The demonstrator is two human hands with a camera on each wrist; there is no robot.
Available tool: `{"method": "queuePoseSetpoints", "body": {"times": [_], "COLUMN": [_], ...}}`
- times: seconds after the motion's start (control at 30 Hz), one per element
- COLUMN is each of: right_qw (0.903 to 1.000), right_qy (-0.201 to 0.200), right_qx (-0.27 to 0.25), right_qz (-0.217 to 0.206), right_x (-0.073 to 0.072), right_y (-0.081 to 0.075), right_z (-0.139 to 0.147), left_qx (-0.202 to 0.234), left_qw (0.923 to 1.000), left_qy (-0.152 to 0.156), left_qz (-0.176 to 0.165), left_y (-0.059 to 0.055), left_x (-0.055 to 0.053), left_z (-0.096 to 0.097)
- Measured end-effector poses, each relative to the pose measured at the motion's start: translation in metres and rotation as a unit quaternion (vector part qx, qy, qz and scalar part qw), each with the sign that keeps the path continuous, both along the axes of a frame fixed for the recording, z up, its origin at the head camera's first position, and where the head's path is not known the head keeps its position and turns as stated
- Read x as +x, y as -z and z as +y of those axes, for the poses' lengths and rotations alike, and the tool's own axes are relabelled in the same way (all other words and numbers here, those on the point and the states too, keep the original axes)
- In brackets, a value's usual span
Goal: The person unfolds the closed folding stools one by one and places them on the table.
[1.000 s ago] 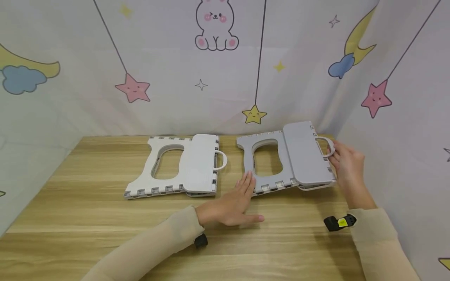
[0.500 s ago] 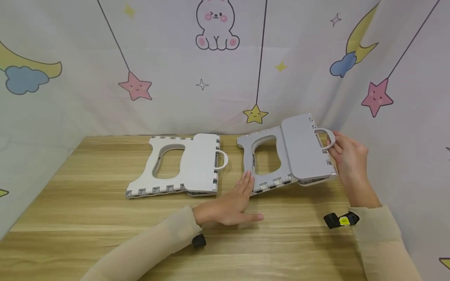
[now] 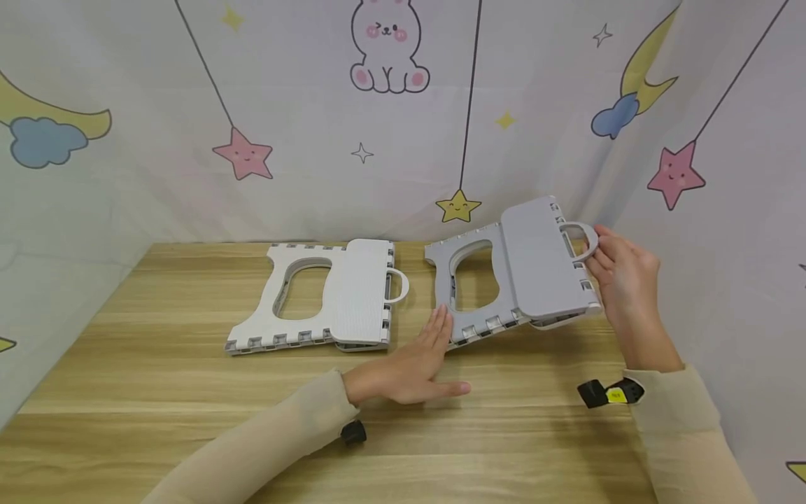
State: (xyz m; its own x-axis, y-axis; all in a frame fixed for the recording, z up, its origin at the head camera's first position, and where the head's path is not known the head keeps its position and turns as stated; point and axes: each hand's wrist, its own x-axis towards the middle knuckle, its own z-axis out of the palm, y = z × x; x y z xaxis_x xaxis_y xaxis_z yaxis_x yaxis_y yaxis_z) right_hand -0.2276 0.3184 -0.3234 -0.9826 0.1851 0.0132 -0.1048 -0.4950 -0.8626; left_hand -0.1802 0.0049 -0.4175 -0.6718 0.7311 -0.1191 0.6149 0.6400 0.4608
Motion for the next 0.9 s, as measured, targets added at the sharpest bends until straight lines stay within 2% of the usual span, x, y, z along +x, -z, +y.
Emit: {"method": "queuePoseSetpoints", "body": {"times": [0.3, 0.4, 0.6, 0.9], "right_qw": [0.9984, 0.9982, 0.9957, 0.9957], "right_qy": [-0.015, -0.017, -0.023, -0.033], "right_qx": [-0.034, -0.034, -0.065, -0.048], "right_qz": [0.042, 0.047, 0.062, 0.073], "right_x": [0.001, 0.002, 0.003, 0.005], "right_y": [-0.012, -0.016, -0.023, -0.032], "right_z": [-0.012, -0.017, -0.024, -0.038], "left_qx": [0.033, 0.046, 0.069, 0.096], "left_qw": [0.9992, 0.9983, 0.9965, 0.9941], "left_qy": [-0.009, -0.013, -0.016, -0.014], "left_qz": [-0.022, -0.035, -0.044, -0.048], "left_y": [0.0, 0.0, 0.002, 0.005], "left_x": [0.001, 0.001, 0.001, 0.001], "left_z": [-0.003, -0.004, -0.005, -0.009]}}
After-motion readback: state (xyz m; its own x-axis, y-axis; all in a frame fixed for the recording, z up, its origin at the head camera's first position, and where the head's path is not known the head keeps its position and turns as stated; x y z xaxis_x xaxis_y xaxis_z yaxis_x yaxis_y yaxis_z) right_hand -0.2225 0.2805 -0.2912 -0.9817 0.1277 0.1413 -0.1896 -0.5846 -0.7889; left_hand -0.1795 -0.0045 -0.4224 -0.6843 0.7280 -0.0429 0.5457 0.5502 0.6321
